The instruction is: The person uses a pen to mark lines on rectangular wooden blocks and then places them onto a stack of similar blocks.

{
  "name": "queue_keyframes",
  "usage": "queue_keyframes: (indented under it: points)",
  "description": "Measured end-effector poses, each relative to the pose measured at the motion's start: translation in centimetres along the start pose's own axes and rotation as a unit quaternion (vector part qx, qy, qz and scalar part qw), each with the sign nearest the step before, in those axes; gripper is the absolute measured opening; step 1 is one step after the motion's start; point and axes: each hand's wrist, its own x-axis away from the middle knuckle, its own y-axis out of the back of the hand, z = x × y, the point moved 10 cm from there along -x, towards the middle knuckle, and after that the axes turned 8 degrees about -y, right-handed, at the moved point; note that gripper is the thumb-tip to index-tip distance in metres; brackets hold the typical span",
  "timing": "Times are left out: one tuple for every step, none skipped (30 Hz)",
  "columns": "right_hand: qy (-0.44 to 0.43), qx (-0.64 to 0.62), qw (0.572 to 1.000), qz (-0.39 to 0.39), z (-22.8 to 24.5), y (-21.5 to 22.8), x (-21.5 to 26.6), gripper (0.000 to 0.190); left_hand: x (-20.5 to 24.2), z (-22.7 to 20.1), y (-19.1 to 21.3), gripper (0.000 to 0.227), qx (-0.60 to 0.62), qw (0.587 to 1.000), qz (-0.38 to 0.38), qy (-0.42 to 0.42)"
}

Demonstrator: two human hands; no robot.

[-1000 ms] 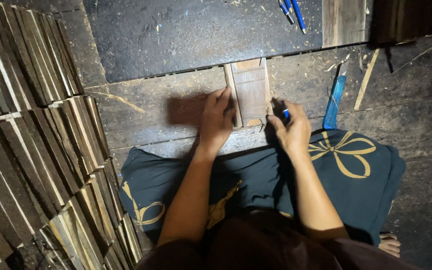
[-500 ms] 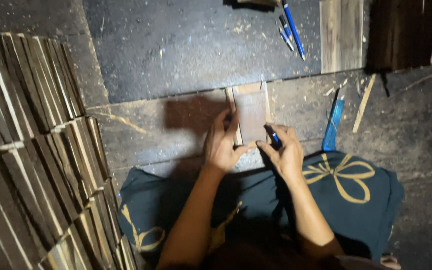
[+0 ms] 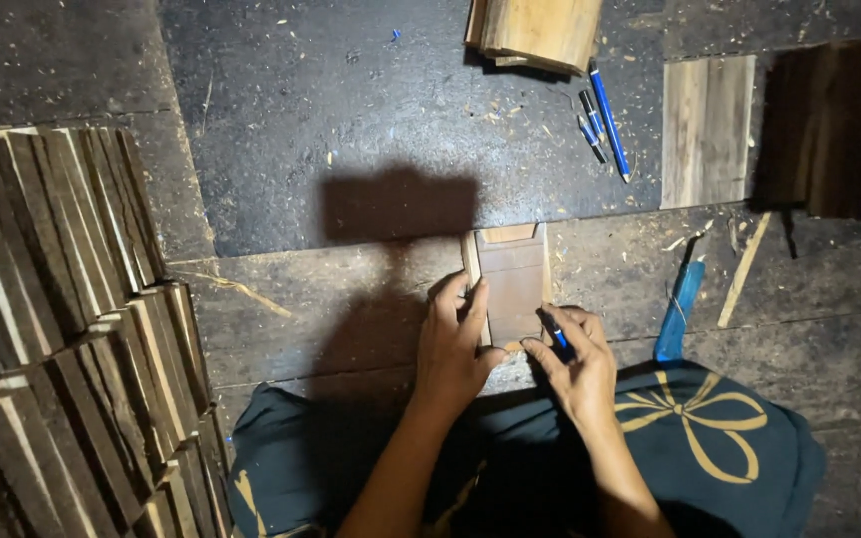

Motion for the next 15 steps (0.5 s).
queue_keyframes:
  points:
    - [-0.001, 0.0, 1.0, 0.002, 0.2, 0.0, -0.1, 0.059, 0.0, 0.1, -0.1, 0.101, 0.0, 1.0, 0.001, 0.002]
    - [-0.001, 0.0, 1.0, 0.002, 0.4, 0.1, -0.1, 0.058, 0.1, 0.3, -0.3, 0.103, -0.01, 1.0, 0.008, 0.007]
    - [-0.002, -0.001, 1.0, 0.002, 0.6, 0.2, 0.0, 0.057, 0.3, 0.4, -0.5, 0.105, -0.019, 1.0, 0.016, 0.012]
    - [-0.004, 0.0, 1.0, 0.004, 0.8, 0.2, -0.1, 0.057, 0.1, 0.3, -0.4, 0.105, -0.019, 1.0, 0.017, 0.014]
    - [-0.001, 0.004, 1.0, 0.002, 1.0, 0.2, -0.1, 0.057, 0.0, 0.1, -0.2, 0.106, -0.019, 1.0, 0.018, 0.013]
    - [0.001, 0.008, 1.0, 0.0, 1.2, 0.3, 0.0, 0.056, -0.1, -0.2, -0.1, 0.106, -0.02, 1.0, 0.019, 0.013]
    - [-0.001, 0.009, 1.0, -0.001, 1.1, 0.2, 0.0, 0.056, 0.1, 0.2, -0.5, 0.106, -0.019, 1.0, 0.02, 0.012]
    - [0.006, 0.006, 1.0, -0.007, 1.1, 0.3, 0.0, 0.056, 0.3, -0.3, -0.3, 0.089, -0.065, 0.998, -0.004, -0.025]
    - [0.013, 0.003, 1.0, -0.013, 1.1, 0.4, 0.1, 0.056, 0.6, -0.8, -0.2, 0.088, -0.111, 0.992, -0.029, -0.062]
    - [0.011, 0.003, 1.0, -0.014, 1.0, 0.5, 0.1, 0.056, 0.3, -1.1, -0.3, 0.088, -0.11, 0.992, -0.027, -0.062]
    - [0.016, 0.005, 1.0, -0.014, 1.2, 0.6, 0.1, 0.055, 0.1, -1.6, -0.2, 0.078, -0.139, 0.987, -0.037, -0.076]
    - [0.021, 0.007, 1.0, -0.015, 1.4, 0.7, 0.2, 0.054, -0.1, -2.1, 0.0, 0.073, -0.168, 0.981, -0.047, -0.09]
    - [0.023, 0.006, 1.0, -0.016, 1.0, 0.6, 0.2, 0.054, 0.0, -2.0, -0.1, 0.073, -0.169, 0.98, -0.048, -0.09]
    - [0.029, 0.007, 0.999, -0.018, 0.8, 0.6, 0.2, 0.053, 0.1, -1.9, -0.3, 0.065, -0.187, 0.977, -0.045, -0.091]
    - [0.035, 0.008, 0.999, -0.021, 0.6, 0.6, 0.3, 0.051, 0.2, -1.8, -0.5, 0.057, -0.203, 0.974, -0.041, -0.092]
